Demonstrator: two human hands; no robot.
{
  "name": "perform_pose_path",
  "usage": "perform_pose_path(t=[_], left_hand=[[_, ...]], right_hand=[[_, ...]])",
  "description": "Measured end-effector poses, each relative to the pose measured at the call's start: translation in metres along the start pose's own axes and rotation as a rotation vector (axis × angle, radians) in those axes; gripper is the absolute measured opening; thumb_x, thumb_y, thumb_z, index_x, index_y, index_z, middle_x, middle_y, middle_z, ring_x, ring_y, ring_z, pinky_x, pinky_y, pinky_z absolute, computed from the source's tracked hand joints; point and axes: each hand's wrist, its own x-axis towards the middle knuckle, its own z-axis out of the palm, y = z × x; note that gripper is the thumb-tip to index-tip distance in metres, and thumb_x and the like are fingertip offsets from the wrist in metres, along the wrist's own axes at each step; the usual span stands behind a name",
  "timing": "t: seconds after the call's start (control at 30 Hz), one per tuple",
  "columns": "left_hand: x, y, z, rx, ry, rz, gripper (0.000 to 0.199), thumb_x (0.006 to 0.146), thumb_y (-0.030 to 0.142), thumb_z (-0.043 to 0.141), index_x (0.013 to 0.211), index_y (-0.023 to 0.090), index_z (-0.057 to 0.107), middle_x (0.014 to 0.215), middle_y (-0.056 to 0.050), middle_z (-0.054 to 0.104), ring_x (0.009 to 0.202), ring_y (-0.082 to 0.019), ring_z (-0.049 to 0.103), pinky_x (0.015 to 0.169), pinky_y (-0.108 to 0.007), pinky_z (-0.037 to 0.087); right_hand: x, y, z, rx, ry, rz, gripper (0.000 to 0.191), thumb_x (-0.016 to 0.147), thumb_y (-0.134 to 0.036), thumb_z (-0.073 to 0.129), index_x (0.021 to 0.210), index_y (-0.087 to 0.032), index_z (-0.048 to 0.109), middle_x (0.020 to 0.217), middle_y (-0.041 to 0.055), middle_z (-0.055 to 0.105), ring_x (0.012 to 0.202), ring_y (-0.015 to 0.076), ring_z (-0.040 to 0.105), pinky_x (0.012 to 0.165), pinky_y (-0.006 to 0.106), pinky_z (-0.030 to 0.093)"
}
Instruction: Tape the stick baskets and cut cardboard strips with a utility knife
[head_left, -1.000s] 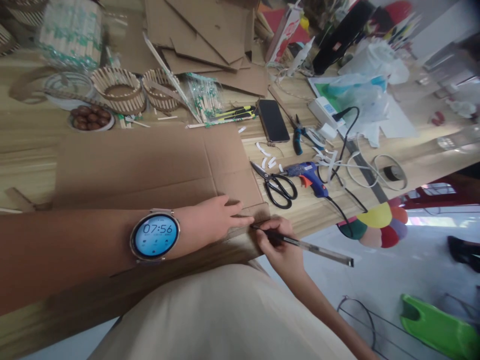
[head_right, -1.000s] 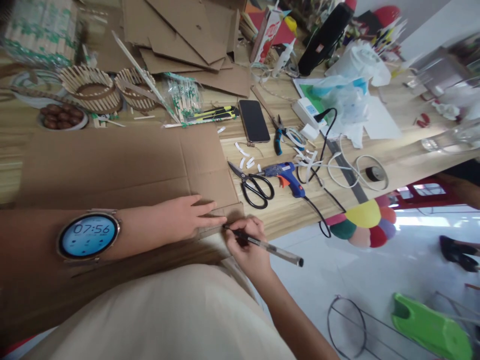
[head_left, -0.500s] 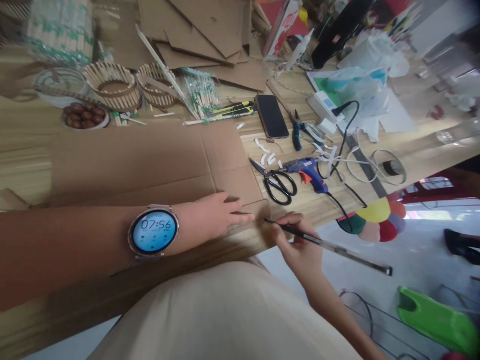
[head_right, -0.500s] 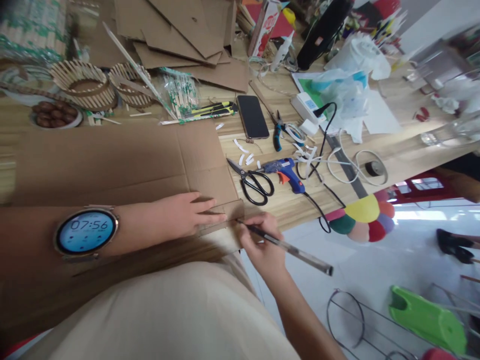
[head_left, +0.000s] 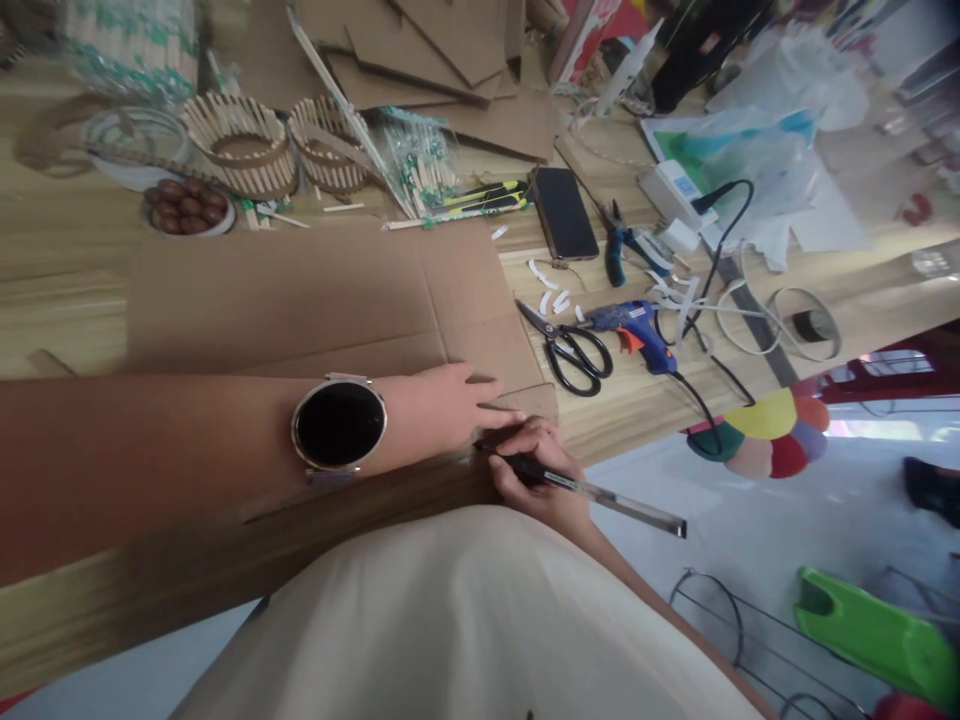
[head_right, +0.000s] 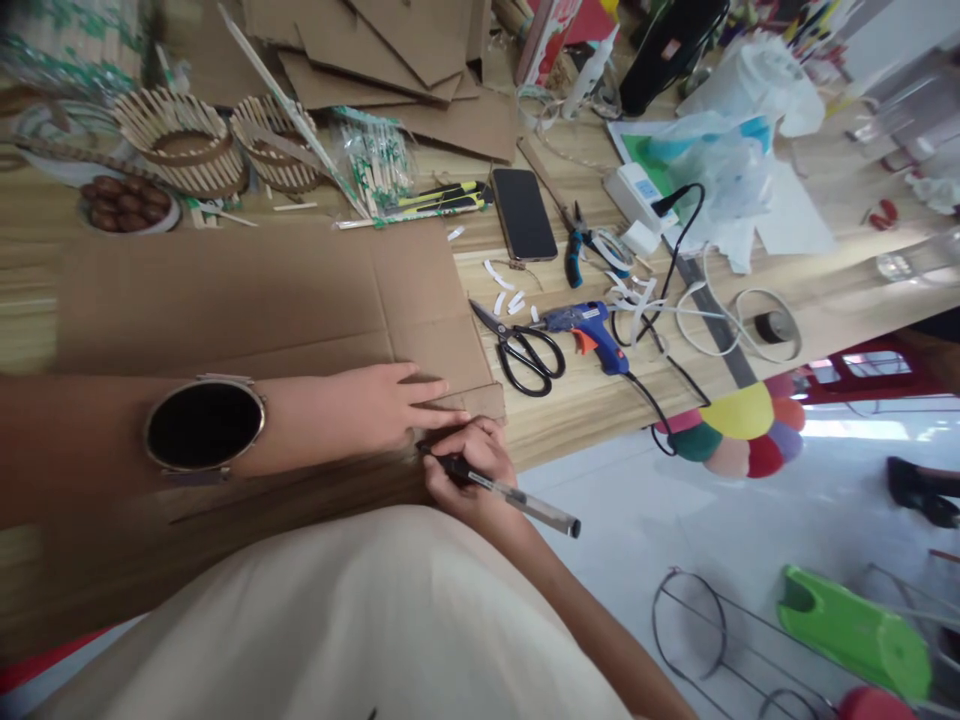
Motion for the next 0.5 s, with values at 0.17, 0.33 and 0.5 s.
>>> perform_pose_path(t=[0.17, 0.33, 0.5], left_hand=[[0.0, 0.002, -0.003, 0.036, -0.025, -0.003, 0.038, 0.075, 0.013, 0.067, 0.107, 0.032, 0.078, 0.16, 0.007, 0.045, 0.145, -0.031, 0.04, 0.108, -0.039, 0.045], [0.0, 0.003, -0.004, -0.054, 0.026, -0.035, 0.041, 0.072, 0.011, 0.068, 0.103, 0.034, 0.079, 0.154, 0.007, 0.052, 0.144, -0.029, 0.042, 0.107, -0.036, 0.046], [-0.003, 0.0, -0.005, 0.102, -0.077, 0.042, 0.024, 0.076, 0.011, 0.068, 0.086, 0.03, 0.08, 0.165, 0.014, 0.034, 0.147, -0.032, 0.037, 0.109, -0.042, 0.046]], right_hand=[[0.001, -0.003, 0.006, -0.024, 0.0, -0.004, 0.01, 0.082, -0.02, 0.065, 0.077, -0.028, 0.06, 0.065, -0.0042, 0.067, 0.063, 0.0176, 0.063, 0.078, 0.04, 0.051], [0.001, -0.002, 0.005, -0.068, 0.023, 0.014, 0.009, 0.08, -0.023, 0.066, 0.075, -0.028, 0.061, 0.064, -0.0036, 0.067, 0.063, 0.0192, 0.063, 0.075, 0.041, 0.052], [0.003, 0.033, -0.045, -0.174, 0.17, 0.163, 0.011, 0.083, -0.029, 0.071, 0.075, -0.028, 0.064, 0.065, 0.0011, 0.066, 0.059, 0.0214, 0.06, 0.058, 0.038, 0.048]])
